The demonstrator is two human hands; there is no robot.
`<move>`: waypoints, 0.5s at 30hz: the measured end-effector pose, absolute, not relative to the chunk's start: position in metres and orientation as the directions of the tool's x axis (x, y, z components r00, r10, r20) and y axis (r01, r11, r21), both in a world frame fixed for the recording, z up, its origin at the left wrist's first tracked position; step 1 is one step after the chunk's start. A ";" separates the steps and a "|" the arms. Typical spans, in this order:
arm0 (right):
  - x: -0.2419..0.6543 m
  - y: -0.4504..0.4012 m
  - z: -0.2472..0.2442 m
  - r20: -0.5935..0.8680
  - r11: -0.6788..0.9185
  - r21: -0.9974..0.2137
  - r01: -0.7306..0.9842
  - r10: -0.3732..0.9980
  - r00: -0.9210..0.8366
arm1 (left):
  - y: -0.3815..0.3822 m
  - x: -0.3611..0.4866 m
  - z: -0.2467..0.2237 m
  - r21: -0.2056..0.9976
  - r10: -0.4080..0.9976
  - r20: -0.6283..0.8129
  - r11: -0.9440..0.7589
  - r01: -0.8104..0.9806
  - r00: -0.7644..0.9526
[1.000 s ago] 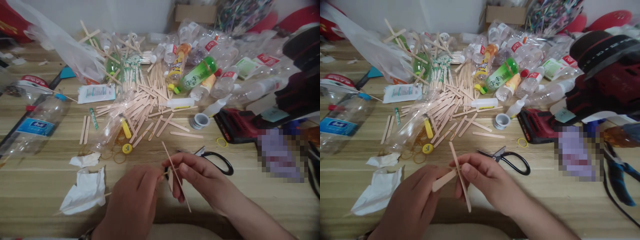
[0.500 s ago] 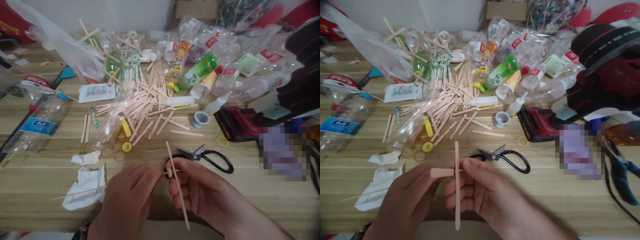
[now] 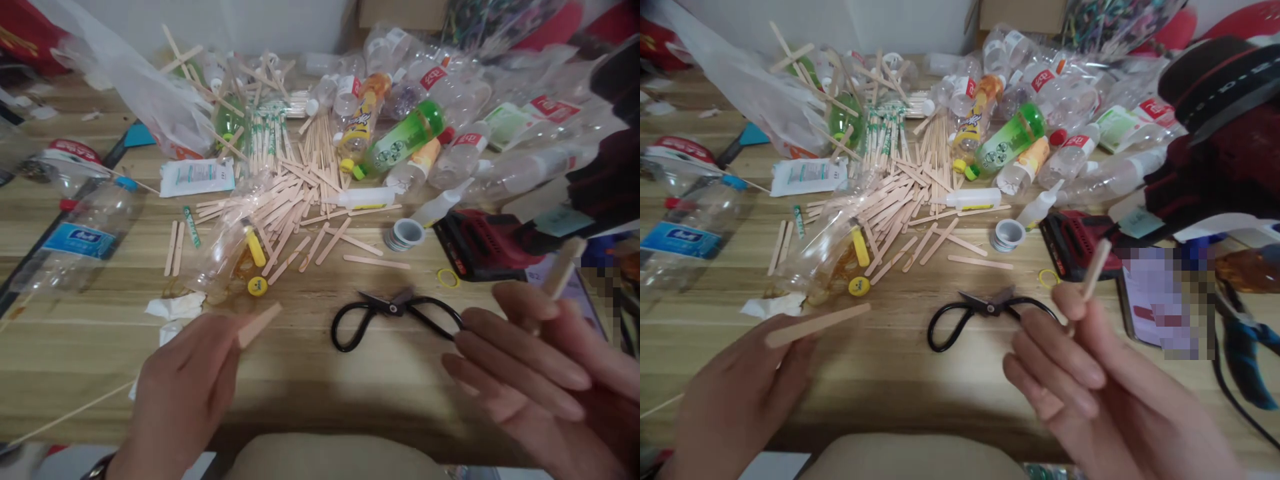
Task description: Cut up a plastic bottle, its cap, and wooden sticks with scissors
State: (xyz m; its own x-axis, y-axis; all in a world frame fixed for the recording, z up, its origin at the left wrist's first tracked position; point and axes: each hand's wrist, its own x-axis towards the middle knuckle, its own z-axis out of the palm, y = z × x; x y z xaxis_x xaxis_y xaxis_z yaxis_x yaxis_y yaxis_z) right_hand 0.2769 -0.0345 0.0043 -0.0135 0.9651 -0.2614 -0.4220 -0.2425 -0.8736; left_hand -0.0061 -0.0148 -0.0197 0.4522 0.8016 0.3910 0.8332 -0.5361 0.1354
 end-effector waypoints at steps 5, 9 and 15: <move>0.265 -0.009 -0.018 -0.192 -0.168 -0.969 0.183 0.974 -0.120 | -0.015 0.008 -0.015 0.169 0.789 0.440 -0.543 0.823 0.429; 0.263 0.015 -0.047 0.204 0.338 -0.636 0.694 0.941 -0.271 | -0.016 0.019 -0.016 0.213 0.802 0.422 -0.541 0.814 0.422; 0.283 0.020 -0.051 0.374 0.443 -0.426 0.789 0.880 -0.292 | -0.017 0.022 -0.028 0.232 0.803 0.362 -0.570 0.788 0.474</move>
State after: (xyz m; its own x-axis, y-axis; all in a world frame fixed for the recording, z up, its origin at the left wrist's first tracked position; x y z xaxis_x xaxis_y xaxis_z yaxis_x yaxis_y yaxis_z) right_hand 0.2827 0.0196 -0.0515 -0.2918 0.8803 0.3741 0.7888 0.4427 -0.4263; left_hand 0.0216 -0.0167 -0.0278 0.4739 0.8028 0.3619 0.7884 -0.5698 0.2317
